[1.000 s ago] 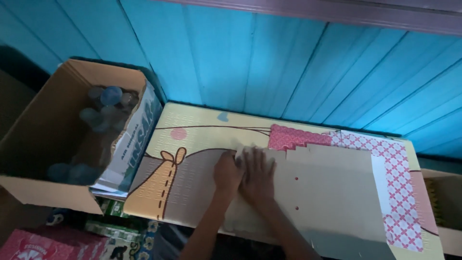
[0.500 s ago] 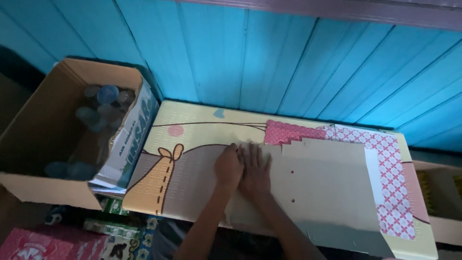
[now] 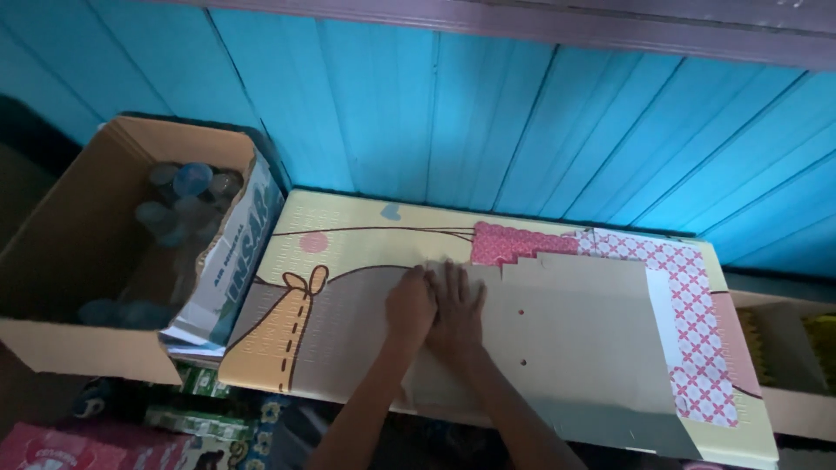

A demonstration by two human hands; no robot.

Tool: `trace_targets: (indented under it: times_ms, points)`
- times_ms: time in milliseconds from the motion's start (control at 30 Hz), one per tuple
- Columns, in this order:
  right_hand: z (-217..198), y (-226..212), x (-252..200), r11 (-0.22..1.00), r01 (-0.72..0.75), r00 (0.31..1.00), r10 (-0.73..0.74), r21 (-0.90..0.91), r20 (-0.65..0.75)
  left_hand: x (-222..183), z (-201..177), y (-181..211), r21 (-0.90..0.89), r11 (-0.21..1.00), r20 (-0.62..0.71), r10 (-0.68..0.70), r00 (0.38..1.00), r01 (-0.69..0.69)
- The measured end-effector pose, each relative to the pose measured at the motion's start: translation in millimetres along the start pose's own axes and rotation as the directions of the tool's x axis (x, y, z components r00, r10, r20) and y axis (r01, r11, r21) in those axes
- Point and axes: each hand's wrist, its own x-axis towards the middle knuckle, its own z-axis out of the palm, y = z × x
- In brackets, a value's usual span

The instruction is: The person folds a flat die-cut paper box blank on a small table, pressing creases and tucking the side flaps and tabs inward by hand. They turn the box over and press the bottom panels to shape the box, working the edges until the folded box holds its form.

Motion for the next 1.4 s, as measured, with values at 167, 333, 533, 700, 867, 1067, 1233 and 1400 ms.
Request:
trace_targets:
  times_ms: [167,333,533,700,867,1067,1233,1400]
  points:
    - [-6.3,-0.5,-8.0,1.0,0.026,0.999,-0.026,-0.002,-0.022,7.8,8.0,-1.7,0.034,0.999,0.022,0.019,1.0,-0.02]
    - [-1.8,-0.1,-6.5,0.995,0.034,0.999,-0.034,-0.089,0.0,-8.0,1.2,-6.8,0.052,0.998,0.017,0.025,1.0,-0.026]
    - [4.0,1.5,-2.0,0.993,0.028,0.999,-0.03,-0.115,-0.023,-19.5,-20.1,8.4,0.131,0.991,0.087,-0.02,0.996,0.009]
    - [8.9,5.9,-3.5,0.998,0.046,0.996,-0.049,-0.047,-0.076,-15.5,-11.6,-0.9,0.129,0.989,0.099,-0.089,0.991,0.076]
    - [20.3,7.4,5.2,0.998,0.045,0.994,-0.048,-0.032,-0.094,-25.0,-24.1,12.5,0.145,0.989,0.131,-0.045,0.99,0.026]
    - [22.6,10.1,8.5,0.999,0.034,0.994,-0.031,0.024,-0.101,-36.3,-31.9,5.3,0.051,0.994,0.164,-0.099,0.981,0.092]
    - [19.5,7.6,3.2,0.999,0.038,0.992,-0.034,0.03,-0.123,-31.8,-13.9,-5.7,-0.026,0.994,0.167,-0.1,0.981,0.106]
    - [32.1,11.8,10.2,0.999,0.031,0.991,-0.026,0.031,-0.133,-46.9,-20.5,-12.4,0.032,0.999,0.212,-0.043,0.976,0.037]
